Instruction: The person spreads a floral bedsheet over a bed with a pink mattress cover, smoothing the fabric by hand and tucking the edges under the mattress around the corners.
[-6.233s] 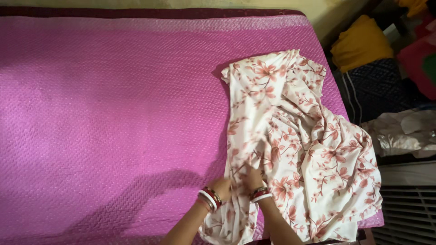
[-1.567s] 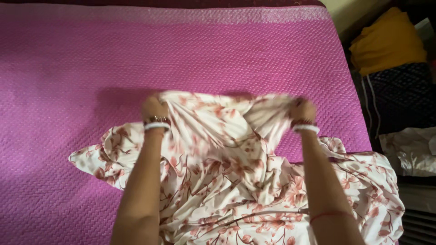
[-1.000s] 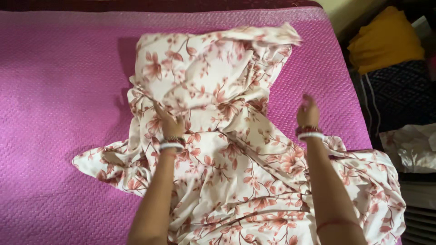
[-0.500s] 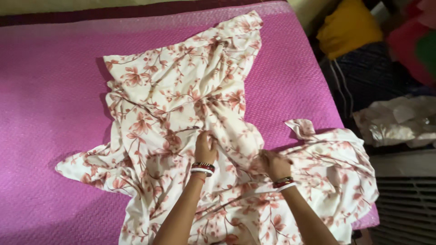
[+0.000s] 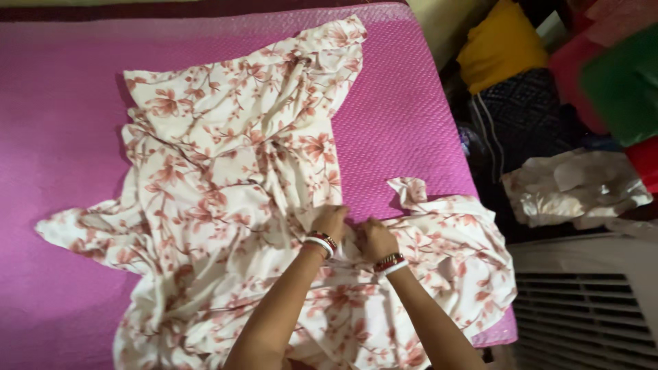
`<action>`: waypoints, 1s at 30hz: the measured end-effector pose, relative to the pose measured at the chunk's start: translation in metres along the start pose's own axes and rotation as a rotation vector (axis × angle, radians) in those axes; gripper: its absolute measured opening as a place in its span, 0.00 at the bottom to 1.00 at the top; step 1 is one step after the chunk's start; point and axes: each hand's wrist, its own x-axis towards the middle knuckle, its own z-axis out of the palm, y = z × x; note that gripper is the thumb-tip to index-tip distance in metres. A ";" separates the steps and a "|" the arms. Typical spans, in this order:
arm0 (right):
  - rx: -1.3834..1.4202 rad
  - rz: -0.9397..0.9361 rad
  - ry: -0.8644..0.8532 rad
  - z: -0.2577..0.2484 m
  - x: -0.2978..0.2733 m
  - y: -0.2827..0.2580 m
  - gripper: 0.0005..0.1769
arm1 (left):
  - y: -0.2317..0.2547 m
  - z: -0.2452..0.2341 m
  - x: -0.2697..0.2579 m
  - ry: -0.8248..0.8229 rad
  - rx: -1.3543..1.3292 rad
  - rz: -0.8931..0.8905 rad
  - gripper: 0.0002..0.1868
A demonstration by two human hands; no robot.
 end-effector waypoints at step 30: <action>0.781 0.268 1.040 -0.150 0.024 0.239 0.23 | 0.067 -0.049 0.413 0.480 -1.393 0.159 0.33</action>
